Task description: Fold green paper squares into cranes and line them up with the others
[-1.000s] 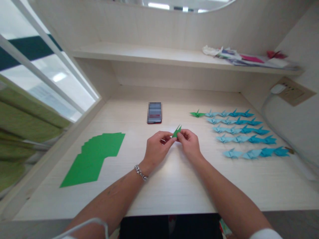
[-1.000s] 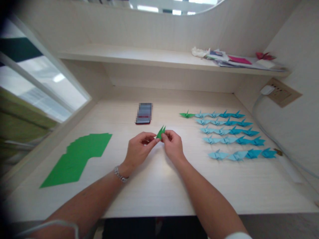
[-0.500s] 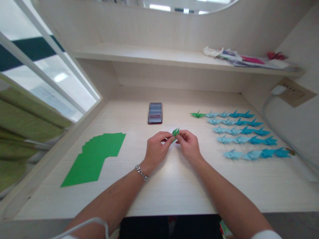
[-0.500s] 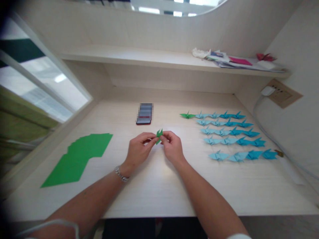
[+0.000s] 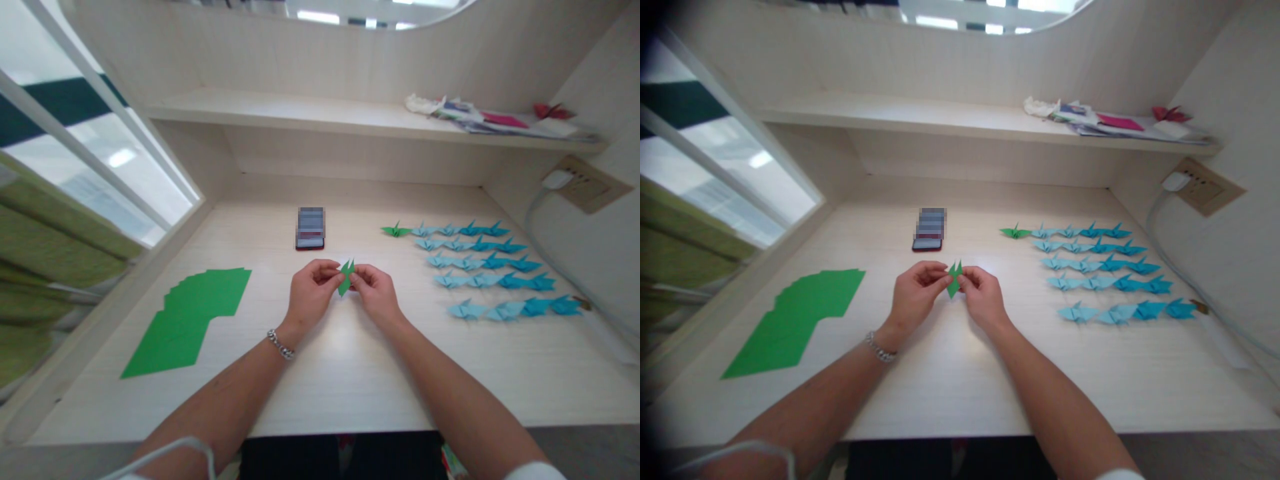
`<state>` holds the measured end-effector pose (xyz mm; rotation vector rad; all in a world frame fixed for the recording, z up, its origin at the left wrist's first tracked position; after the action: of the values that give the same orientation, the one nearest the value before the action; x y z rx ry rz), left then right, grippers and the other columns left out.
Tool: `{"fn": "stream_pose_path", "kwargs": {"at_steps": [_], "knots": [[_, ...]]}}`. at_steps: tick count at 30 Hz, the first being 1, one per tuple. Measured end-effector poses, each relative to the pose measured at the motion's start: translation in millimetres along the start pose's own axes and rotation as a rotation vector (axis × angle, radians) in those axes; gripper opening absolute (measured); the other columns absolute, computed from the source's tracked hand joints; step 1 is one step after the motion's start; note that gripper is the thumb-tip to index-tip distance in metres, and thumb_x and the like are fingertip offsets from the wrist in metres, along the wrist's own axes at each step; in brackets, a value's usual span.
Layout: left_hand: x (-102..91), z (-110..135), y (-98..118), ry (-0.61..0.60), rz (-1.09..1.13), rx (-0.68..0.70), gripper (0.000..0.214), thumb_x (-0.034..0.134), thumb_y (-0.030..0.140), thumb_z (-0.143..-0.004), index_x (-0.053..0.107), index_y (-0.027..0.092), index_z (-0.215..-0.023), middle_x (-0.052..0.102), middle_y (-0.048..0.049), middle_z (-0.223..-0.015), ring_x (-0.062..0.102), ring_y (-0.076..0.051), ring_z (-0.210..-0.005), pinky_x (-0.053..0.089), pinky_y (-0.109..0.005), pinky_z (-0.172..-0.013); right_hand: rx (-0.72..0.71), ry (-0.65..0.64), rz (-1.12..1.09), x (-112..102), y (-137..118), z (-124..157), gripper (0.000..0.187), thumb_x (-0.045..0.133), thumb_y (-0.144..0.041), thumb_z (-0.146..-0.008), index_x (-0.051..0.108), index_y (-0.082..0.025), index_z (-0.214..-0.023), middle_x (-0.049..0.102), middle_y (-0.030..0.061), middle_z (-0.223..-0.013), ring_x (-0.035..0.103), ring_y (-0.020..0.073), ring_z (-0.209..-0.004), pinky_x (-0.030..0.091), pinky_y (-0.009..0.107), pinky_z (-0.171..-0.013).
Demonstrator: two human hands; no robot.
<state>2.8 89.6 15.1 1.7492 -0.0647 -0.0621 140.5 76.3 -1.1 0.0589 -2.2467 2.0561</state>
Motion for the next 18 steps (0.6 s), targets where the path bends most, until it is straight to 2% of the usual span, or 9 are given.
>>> {"fn": "stream_pose_path", "kwargs": {"at_steps": [4,10,18], "knots": [[0.7,-0.9,-3.9,-0.001,0.031,-0.012,0.033,0.071,0.025,-0.07,0.06,0.014,-0.098,0.068,-0.0062,-0.082,0.066,-0.016,-0.074,0.055,-0.03,-0.071,-0.005,0.035,0.07,-3.2,-1.0,0.1,0.026,0.065,-0.037,-0.072,0.069,-0.016,-0.087,0.07,0.0052,-0.081,0.064,0.0175,-0.07,0.052,0.031,-0.068],[8.4,1.3,-2.1,-0.064,0.039,-0.014,0.031,0.07,0.023,-0.07,0.059,0.014,-0.098,0.068,-0.0063,-0.084,0.067,-0.016,-0.076,0.056,-0.031,-0.074,-0.034,0.057,0.157,-6.9,-2.5,-0.4,0.024,0.062,-0.036,-0.075,0.071,-0.017,-0.086,0.071,0.0053,-0.08,0.064,0.0185,-0.071,0.051,0.03,-0.067],[7.6,2.5,-0.3,-0.047,0.019,-0.051,0.032,0.074,0.024,-0.066,0.061,0.013,-0.094,0.07,-0.0075,-0.085,0.068,-0.018,-0.078,0.056,-0.033,-0.075,-0.063,0.048,0.136,-6.7,-7.7,0.8,0.018,0.061,-0.029,-0.075,0.071,-0.017,-0.083,0.071,0.0044,-0.08,0.063,0.0185,-0.073,0.049,0.03,-0.07]]}}
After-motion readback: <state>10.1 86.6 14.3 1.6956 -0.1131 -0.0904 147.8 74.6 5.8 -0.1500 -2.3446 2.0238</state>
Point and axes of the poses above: each hand's wrist, its own z-axis away from the middle knuckle, its own x-axis out of the palm, y = z × x, the point moved 10 cm from there along -z, towards the middle knuckle
